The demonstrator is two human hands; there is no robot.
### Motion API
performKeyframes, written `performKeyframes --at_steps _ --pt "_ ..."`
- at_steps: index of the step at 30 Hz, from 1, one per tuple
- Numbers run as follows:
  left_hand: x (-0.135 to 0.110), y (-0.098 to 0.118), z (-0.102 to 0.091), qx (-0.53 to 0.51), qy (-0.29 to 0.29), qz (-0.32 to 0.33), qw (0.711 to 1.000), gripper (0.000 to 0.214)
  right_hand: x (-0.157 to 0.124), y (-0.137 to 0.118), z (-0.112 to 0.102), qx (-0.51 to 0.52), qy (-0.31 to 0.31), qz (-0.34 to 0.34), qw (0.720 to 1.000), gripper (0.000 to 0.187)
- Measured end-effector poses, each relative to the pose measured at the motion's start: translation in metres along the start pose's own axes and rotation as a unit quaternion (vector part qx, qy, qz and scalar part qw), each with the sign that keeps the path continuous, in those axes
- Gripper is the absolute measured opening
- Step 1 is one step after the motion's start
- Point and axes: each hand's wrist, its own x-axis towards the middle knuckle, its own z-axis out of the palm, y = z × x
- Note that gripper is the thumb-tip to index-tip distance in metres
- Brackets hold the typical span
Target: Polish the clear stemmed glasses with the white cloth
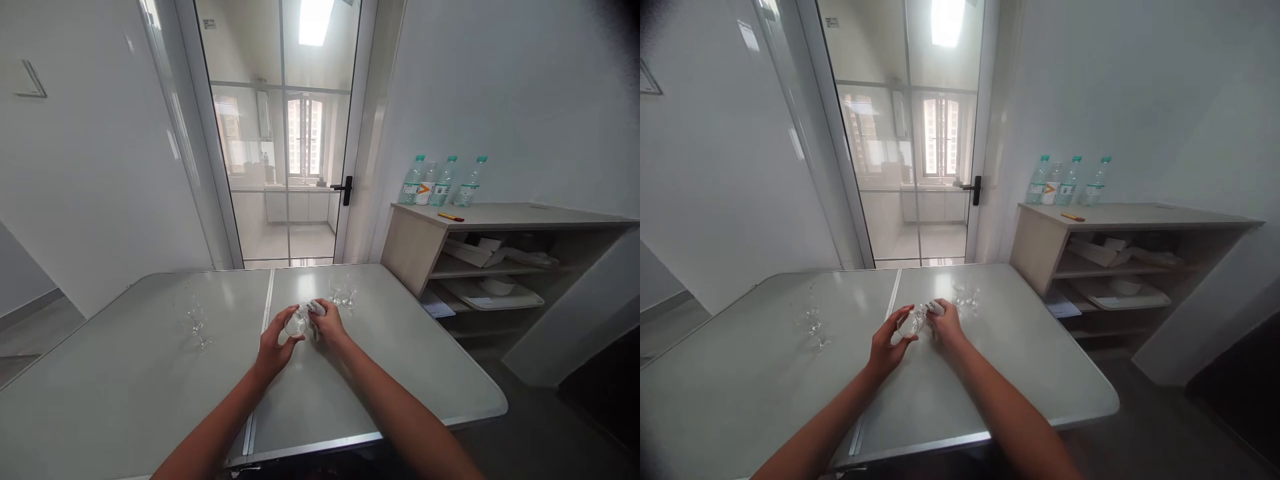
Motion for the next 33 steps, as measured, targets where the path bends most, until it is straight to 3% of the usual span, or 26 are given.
performKeyframes --at_steps 2,5,6,8,10,13,18,22,26,30,33 --pt "0.002 0.004 0.001 0.022 0.023 -0.021 0.999 0.058 -0.001 -0.008 -0.003 -0.131 0.036 -0.065 0.989 0.017" --pt "0.007 0.008 -0.001 0.070 0.069 -0.073 0.992 0.054 -0.006 -0.027 -0.010 -0.308 0.040 -0.172 0.935 0.003" --pt "0.008 0.009 -0.002 0.079 0.084 -0.089 0.989 0.053 -0.008 -0.033 -0.012 -0.340 0.000 -0.190 0.921 0.003" --pt "0.011 0.008 -0.004 0.075 0.102 -0.115 0.985 0.051 -0.013 -0.044 -0.015 -0.383 -0.153 -0.192 0.890 0.013" --pt "0.011 0.006 -0.005 0.055 0.109 -0.142 0.982 0.050 -0.020 -0.051 -0.015 -0.435 -0.258 -0.182 0.843 0.029" --pt "0.010 -0.001 -0.003 0.028 0.114 -0.184 0.976 0.051 -0.030 -0.056 -0.010 -0.487 -0.315 -0.181 0.794 0.045" --pt "0.009 -0.009 0.000 -0.007 0.090 -0.224 0.970 0.053 -0.034 -0.053 -0.004 -0.536 -0.349 -0.197 0.742 0.057" --pt "0.010 -0.009 0.002 -0.021 0.053 -0.227 0.972 0.058 -0.034 -0.048 -0.003 -0.560 -0.348 -0.207 0.723 0.059" --pt "0.010 -0.010 0.002 -0.039 0.016 -0.228 0.973 0.056 -0.035 -0.044 0.000 -0.566 -0.335 -0.212 0.722 0.058" --pt "0.010 -0.011 0.002 -0.017 0.048 -0.225 0.973 0.058 -0.031 -0.039 0.000 -0.579 -0.314 -0.184 0.730 0.053" --pt "0.010 -0.012 0.000 0.005 0.079 -0.234 0.969 0.050 -0.024 -0.035 -0.007 -0.608 -0.259 -0.133 0.739 0.046"
